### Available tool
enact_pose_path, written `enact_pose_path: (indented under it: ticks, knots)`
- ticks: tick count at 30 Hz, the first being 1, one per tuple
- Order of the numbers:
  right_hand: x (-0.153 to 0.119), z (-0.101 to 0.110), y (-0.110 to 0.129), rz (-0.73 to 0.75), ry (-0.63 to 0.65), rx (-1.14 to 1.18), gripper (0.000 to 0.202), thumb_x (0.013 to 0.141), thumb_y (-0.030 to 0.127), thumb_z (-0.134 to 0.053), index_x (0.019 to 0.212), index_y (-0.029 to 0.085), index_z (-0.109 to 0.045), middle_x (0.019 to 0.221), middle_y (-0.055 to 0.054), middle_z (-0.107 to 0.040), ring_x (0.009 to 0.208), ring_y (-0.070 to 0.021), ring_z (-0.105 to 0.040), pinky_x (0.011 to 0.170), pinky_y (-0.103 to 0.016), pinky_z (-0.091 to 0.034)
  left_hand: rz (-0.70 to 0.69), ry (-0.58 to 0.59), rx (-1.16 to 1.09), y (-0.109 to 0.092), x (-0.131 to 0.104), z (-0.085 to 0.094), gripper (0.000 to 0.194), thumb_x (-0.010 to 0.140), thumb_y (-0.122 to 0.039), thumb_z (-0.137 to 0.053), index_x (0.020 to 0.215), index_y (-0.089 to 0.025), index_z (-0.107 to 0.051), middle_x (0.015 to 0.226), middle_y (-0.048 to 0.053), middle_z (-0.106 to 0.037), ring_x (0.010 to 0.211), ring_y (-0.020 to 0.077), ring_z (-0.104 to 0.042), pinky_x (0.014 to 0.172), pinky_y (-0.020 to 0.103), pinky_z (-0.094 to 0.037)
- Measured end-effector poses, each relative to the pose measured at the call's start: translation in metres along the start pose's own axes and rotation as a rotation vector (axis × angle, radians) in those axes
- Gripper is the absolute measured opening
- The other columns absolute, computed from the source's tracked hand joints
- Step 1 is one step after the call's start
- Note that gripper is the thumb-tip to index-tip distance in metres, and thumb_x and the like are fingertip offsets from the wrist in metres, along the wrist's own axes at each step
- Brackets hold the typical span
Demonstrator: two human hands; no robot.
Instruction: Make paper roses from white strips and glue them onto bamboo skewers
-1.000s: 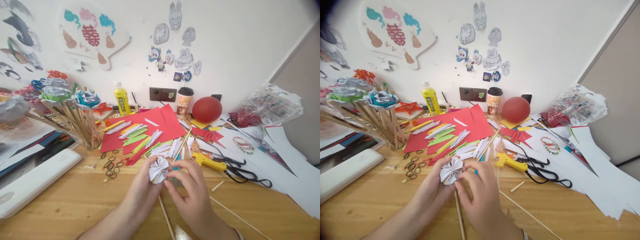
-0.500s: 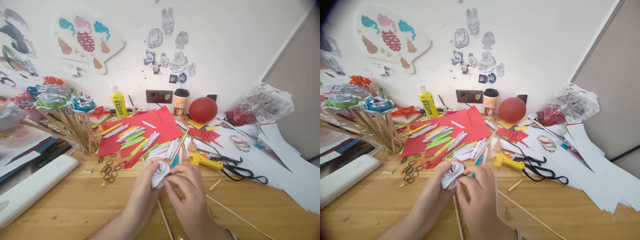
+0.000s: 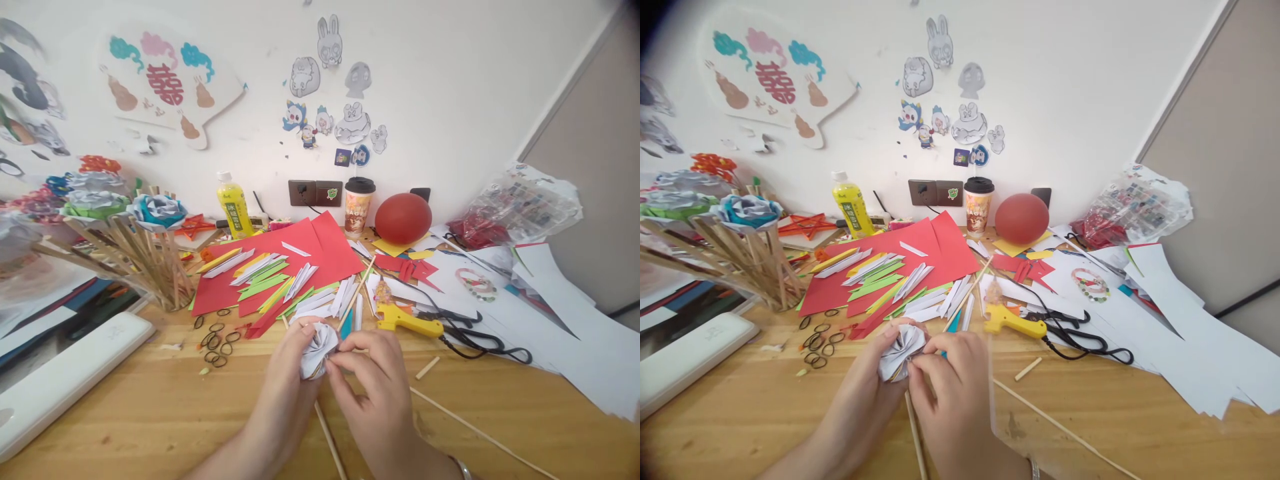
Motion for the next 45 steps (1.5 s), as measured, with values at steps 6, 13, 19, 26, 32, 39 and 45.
enact_pose_path:
  ticks: [6,13,19,26,32,39,45]
  knots:
    - [0.0012,0.0011,0.0019,0.005,-0.015,0.009,0.015,0.079,0.005,-0.056,0.073,0.018,-0.06,0.076,-0.003,-0.058,0.071,-0.0157,-0.052,0.064,-0.031,-0.041,-0.017,0.018,0.024,-0.0002,-0.0018,0.0013,0.015,0.078,-0.03,-0.062,0.073,-0.015,-0.059,0.069,0.0,-0.056,0.067,0.0131,-0.052,0.062,0.021,-0.045]
    - [0.003,0.0032,0.0046,0.015,-0.031,0.008,0.015,0.08,0.006,-0.055,0.074,0.019,-0.06,0.075,-0.002,-0.06,0.069,-0.0152,-0.052,0.062,-0.03,-0.04,-0.029,0.027,0.06,-0.0009,-0.0021,0.0005,0.015,0.077,-0.029,-0.061,0.071,-0.016,-0.058,0.068,0.0,-0.056,0.066,0.0134,-0.051,0.062,0.022,-0.045]
    - [0.0027,0.0026,0.0056,0.007,-0.03,0.001,0.014,0.079,0.006,-0.055,0.074,0.018,-0.059,0.075,-0.002,-0.06,0.07,-0.0152,-0.052,0.063,-0.031,-0.04,0.01,-0.025,0.073,0.0003,-0.0037,0.002,0.015,0.074,-0.03,-0.063,0.074,-0.016,-0.06,0.07,0.0,-0.058,0.068,0.0142,-0.052,0.063,0.022,-0.045]
    - [0.0025,0.0025,0.0061,0.006,-0.035,-0.006,0.014,0.08,0.006,-0.054,0.076,0.019,-0.059,0.076,-0.002,-0.061,0.07,-0.015,-0.054,0.063,-0.03,-0.04,-0.018,-0.042,0.077,-0.0003,-0.0034,0.0038,0.015,0.073,-0.031,-0.064,0.071,-0.017,-0.059,0.068,0.0,-0.058,0.067,0.0132,-0.053,0.063,0.021,-0.046]
    - [0.0041,0.001,0.0039,-0.023,-0.02,0.004,0.014,0.079,0.006,-0.055,0.073,0.018,-0.059,0.075,-0.002,-0.059,0.07,-0.0151,-0.052,0.063,-0.03,-0.04,0.034,-0.055,0.018,0.0019,-0.0005,0.0046,0.013,0.076,-0.028,-0.061,0.074,-0.016,-0.06,0.07,0.0,-0.058,0.068,0.0139,-0.054,0.061,0.021,-0.047]
    - [0.0031,-0.0011,0.0009,-0.028,-0.018,-0.003,0.013,0.08,0.009,-0.055,0.072,0.019,-0.059,0.075,-0.002,-0.059,0.07,-0.0157,-0.052,0.063,-0.031,-0.041,0.093,-0.126,-0.112,0.0005,-0.0004,0.0046,0.013,0.081,-0.019,-0.053,0.072,-0.014,-0.061,0.066,0.0,-0.056,0.061,0.0117,-0.054,0.057,0.02,-0.048]
    - [0.0023,-0.0012,-0.001,-0.046,-0.009,0.027,0.011,0.08,0.01,-0.057,0.074,0.019,-0.06,0.076,-0.003,-0.058,0.071,-0.0162,-0.052,0.063,-0.031,-0.042,0.107,-0.12,-0.101,-0.002,-0.0004,0.0029,0.019,0.084,-0.021,-0.049,0.072,-0.013,-0.063,0.067,0.003,-0.059,0.061,0.0132,-0.056,0.055,0.021,-0.049]
Point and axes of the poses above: each hand's wrist, its own x-axis towards the middle knuckle, its own z-axis out of the back of the hand, y = z × x, the point moved 7 cm from there along x, towards the middle knuckle
